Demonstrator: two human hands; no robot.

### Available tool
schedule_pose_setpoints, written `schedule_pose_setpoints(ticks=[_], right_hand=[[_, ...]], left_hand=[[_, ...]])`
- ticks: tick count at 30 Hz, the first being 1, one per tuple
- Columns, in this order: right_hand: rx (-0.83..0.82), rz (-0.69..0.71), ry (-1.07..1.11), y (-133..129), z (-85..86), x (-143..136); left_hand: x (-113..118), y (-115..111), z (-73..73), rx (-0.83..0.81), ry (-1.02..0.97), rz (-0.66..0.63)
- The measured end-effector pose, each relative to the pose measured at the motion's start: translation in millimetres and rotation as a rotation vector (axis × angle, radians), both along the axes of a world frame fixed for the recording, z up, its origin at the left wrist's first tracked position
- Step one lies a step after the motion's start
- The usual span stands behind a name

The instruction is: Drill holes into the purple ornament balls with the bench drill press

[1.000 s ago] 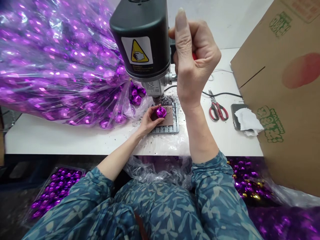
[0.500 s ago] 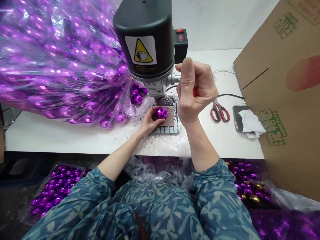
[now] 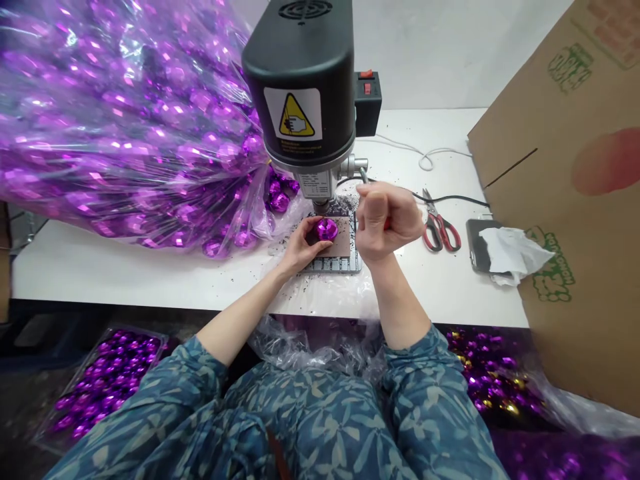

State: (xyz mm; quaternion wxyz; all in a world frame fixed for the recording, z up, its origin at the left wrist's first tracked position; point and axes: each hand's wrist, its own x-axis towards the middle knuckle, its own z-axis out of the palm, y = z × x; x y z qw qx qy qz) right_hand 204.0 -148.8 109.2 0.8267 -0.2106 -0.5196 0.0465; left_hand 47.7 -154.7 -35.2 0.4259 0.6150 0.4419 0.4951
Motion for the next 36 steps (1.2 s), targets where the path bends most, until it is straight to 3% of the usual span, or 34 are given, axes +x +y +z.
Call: schedule_pose_setpoints(ticks=[4, 7, 10, 13, 15, 18, 20, 21, 23, 25, 28, 31, 36], right_hand=[[-0.109, -0.016, 0.095, 3, 49.3, -10], [-0.222, 0.053, 0.096, 16, 81.2, -10], [-0.307, 0.117, 0.058, 27, 93.2, -5], [-0.342, 0.156, 0.048, 29, 93.5, -2], [-0.324, 0.172, 0.067, 27, 92.9, -3], [-0.294, 0.189, 0.094, 23, 93.7, -6], [-0.286, 0.184, 0.095, 22, 94.5, -7], [-0.285, 0.183, 0.091, 21, 94.8, -8], [-0.284, 0.182, 0.083, 21, 94.8, -7], [-0.275, 0.180, 0.084, 22, 94.2, -7], [-0.266, 0.158, 0.091, 24, 92.5, -7], [-0.253, 0.115, 0.107, 26, 90.9, -9], [-0.236, 0.111, 0.105, 27, 90.3, -11]], left_hand=[[1, 0, 0.5, 0.012, -0.008, -0.001], [4, 1, 0.4, -0.002, -0.016, 0.009], [4, -5, 7.4, -0.006, 0.017, 0.104], [-7, -35, 28.4, 0.027, 0.174, 0.131], [-19, -67, 47.9, 0.052, 0.328, -0.087], [-37, -111, 73.6, 0.065, 0.552, -0.580], [-47, -120, 83.3, 0.074, 0.614, -0.724], [-52, -115, 85.4, 0.084, 0.609, -0.691], [-61, -86, 85.2, 0.121, 0.593, -0.455], [-71, -40, 80.0, 0.170, 0.680, -0.126], [-80, 32, 66.5, 0.143, 0.964, 0.154], [-80, 76, 51.8, 0.042, 1.029, 0.276], [-84, 93, 42.0, 0.036, 1.001, 0.296]])
